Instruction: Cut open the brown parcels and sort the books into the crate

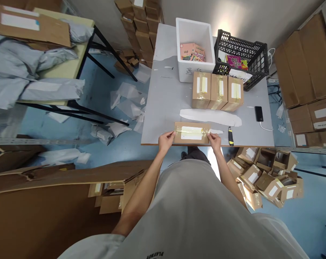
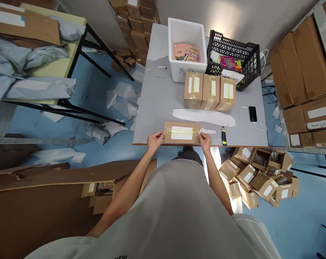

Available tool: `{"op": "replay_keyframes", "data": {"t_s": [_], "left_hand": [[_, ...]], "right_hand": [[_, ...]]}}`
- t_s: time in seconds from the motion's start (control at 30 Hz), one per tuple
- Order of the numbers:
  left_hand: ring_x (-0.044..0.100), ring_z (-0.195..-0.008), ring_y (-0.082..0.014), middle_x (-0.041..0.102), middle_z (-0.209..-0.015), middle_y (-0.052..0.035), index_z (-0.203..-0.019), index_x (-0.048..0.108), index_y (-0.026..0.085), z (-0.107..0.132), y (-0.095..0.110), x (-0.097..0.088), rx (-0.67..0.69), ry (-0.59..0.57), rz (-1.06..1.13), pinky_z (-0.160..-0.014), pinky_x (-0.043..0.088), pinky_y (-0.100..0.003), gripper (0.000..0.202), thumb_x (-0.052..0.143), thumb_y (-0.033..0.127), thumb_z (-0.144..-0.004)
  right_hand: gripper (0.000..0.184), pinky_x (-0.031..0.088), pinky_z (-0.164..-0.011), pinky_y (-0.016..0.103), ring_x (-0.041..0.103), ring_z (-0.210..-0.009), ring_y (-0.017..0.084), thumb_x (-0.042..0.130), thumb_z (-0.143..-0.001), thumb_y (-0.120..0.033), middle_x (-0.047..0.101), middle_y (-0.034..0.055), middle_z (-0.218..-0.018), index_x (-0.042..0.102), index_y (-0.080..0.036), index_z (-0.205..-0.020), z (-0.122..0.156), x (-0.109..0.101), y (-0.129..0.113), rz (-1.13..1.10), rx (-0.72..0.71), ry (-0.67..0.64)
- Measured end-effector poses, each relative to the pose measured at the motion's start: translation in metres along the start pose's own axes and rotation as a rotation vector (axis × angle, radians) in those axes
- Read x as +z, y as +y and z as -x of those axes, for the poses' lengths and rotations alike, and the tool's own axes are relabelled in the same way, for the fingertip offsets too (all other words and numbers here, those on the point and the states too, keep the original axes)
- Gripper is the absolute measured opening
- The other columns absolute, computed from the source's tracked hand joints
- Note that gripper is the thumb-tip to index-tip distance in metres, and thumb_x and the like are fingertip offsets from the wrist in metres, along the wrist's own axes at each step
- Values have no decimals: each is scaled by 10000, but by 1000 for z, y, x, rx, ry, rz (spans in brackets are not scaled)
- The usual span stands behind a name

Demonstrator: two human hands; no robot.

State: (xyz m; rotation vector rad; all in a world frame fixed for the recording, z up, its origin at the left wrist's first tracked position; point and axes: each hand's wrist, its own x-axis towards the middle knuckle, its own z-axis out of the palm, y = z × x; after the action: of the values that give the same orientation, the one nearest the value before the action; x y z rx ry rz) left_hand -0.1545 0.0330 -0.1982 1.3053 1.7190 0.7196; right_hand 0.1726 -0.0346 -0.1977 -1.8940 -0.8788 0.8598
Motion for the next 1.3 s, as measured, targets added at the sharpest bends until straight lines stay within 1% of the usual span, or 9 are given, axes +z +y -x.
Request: {"op": "replay_keyframes", "data": {"t_s": [0.27, 0.47, 0.57, 0.7, 0.8, 0.97, 1.07, 1.17, 1.3], "left_hand": [[808, -1138, -335, 888, -1186, -109, -1096, 922, 210, -22, -5, 10, -110, -25, 106, -1090, 605, -431, 332, 847, 483, -923], [828, -1109, -281, 861, -1254, -167, -1308, 833, 136, -22, -34, 17, -180, -96, 247, -1035, 667, -432, 520, 630, 546, -1060], [826, -1112, -287, 848, -1248, -185, -1370, 795, 145, -14, -55, 21, -226, -102, 246, -1096, 647, -484, 487, 759, 412, -965], [829, -1045, -277, 831, -1239, -179, -1472, 730, 148, -3, -70, 29, -258, -135, 221, -1111, 638, -526, 665, 822, 219, -817], [816, -1142, -305, 820, -1282, -175, -1483, 716, 152, -1, -68, 36, -236, -160, 195, -1151, 613, -551, 728, 808, 171, -762], [711, -1388, -404, 765, -1439, -185, -1189, 838, 165, -2, -52, 38, -151, -155, 140, -1219, 564, -573, 476, 793, 160, -715], [691, -1423, -416, 712, -1546, -175, -1094, 857, 186, 0, -42, 31, -104, -149, 127, -1208, 577, -580, 361, 823, 197, -735], [675, -1467, -384, 735, -1541, -151, -1131, 868, 200, 4, -34, 23, -33, -149, 158, -1224, 581, -540, 314, 835, 311, -839], [756, -1352, -365, 824, -1392, -155, -1239, 860, 165, 5, -27, 18, 3, -133, 197, -1210, 600, -519, 439, 774, 498, -966]], "right_hand": [[664, 586, -1034, 469, 729, -1038, 319, 816, -794, -780, 800, 106, -938, 924, -175, -1045, -20, 5, 10, -9, 55, -24], [840, 615, -1010, 489, 771, -1068, 314, 559, -923, -834, 850, 173, -1184, 847, -151, -1318, -5, -13, 32, -41, 125, -102], [863, 592, -1097, 496, 766, -1108, 294, 694, -848, -776, 851, 159, -1215, 780, -158, -1444, 11, -19, 47, -32, 139, -152], [939, 575, -1139, 535, 764, -1031, 278, 853, -716, -637, 858, 128, -1149, 735, -134, -1500, 15, -14, 55, -30, 156, -229], [821, 595, -1105, 527, 763, -1047, 288, 873, -695, -571, 866, 115, -1153, 794, -157, -1399, 12, -3, 51, -42, 161, -284], [602, 606, -1089, 530, 758, -1161, 344, 863, -716, -607, 872, 120, -1177, 875, -194, -1154, 9, 4, 37, -44, 137, -326], [659, 584, -1135, 549, 716, -1306, 378, 865, -732, -679, 840, 135, -1333, 879, -216, -1200, 4, -2, 29, -40, 117, -285], [785, 571, -1172, 544, 692, -1374, 374, 846, -761, -750, 770, 143, -1497, 854, -219, -1339, -2, -6, 22, -75, 66, -231], [769, 591, -1156, 545, 738, -1269, 347, 779, -839, -795, 834, 131, -1368, 861, -224, -1347, -4, -5, 16, -59, 6, -219]]}}
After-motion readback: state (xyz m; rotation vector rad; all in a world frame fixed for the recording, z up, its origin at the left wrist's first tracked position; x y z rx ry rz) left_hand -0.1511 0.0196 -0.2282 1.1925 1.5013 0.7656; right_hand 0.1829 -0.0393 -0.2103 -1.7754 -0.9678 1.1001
